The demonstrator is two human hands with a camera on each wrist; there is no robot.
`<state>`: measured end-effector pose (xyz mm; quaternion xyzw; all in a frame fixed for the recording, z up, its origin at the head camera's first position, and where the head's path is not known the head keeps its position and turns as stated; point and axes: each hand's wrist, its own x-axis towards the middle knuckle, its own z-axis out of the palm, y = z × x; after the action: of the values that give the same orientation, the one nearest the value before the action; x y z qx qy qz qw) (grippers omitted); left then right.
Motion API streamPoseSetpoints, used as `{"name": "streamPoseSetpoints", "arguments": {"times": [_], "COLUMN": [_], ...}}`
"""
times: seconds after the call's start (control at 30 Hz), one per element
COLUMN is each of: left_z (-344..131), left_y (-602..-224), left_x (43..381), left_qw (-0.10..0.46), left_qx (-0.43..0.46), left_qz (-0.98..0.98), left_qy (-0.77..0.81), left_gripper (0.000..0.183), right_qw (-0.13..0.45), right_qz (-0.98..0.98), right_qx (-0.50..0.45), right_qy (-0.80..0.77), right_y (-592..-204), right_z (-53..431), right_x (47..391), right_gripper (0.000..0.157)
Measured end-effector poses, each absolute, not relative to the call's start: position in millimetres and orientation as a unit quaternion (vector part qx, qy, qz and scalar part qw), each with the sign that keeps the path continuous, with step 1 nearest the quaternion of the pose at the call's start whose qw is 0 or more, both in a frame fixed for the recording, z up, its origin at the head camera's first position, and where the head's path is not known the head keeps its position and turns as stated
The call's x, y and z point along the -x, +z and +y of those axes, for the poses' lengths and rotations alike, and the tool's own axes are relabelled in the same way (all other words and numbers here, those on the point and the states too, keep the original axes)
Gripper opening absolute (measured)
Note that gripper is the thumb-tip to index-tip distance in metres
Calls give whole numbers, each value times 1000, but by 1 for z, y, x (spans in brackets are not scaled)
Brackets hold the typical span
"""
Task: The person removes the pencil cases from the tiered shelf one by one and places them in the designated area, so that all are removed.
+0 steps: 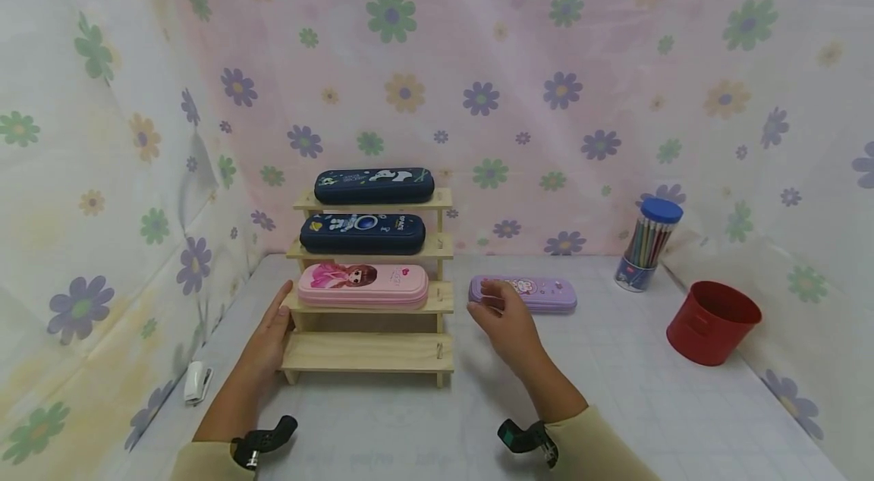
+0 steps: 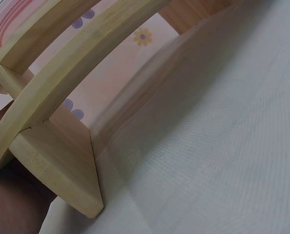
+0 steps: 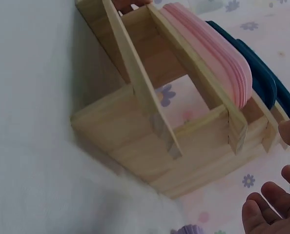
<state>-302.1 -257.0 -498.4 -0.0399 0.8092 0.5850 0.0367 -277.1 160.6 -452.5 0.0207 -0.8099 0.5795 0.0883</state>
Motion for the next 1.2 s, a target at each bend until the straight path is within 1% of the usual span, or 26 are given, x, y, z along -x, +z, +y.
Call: {"name": "streamPoseSetpoints", "arguments": {"times": [0.23, 0.47, 0.8, 1.03, 1.2], "left_z": [-256, -255, -254, -253, -255], "left_y": [-498, -497, -497, -499, -498], "left_x": [303, 301, 301, 301, 299], "left_qw": [38, 24, 24, 26, 28], "left_qx": [42, 15, 12, 12, 15], "left_qz": [815, 811, 810, 806, 799], "left_qy": [577, 584, 586, 591, 601], "left_gripper": [58, 59, 60, 62, 63], "right_qw": [98, 96, 82, 81, 83], "right_qz": [-818, -821, -834, -867, -883], "right_qx": [-49, -69, -74, -69, -69], "right_qy": [564, 559, 541, 487, 457], "right_y": [-438, -427, -420, -419, -417], "right_z": [140, 122, 96, 85, 72], "right_x": [280, 280, 278, 284, 289], "right_gripper": [52, 53, 63, 74, 77]}}
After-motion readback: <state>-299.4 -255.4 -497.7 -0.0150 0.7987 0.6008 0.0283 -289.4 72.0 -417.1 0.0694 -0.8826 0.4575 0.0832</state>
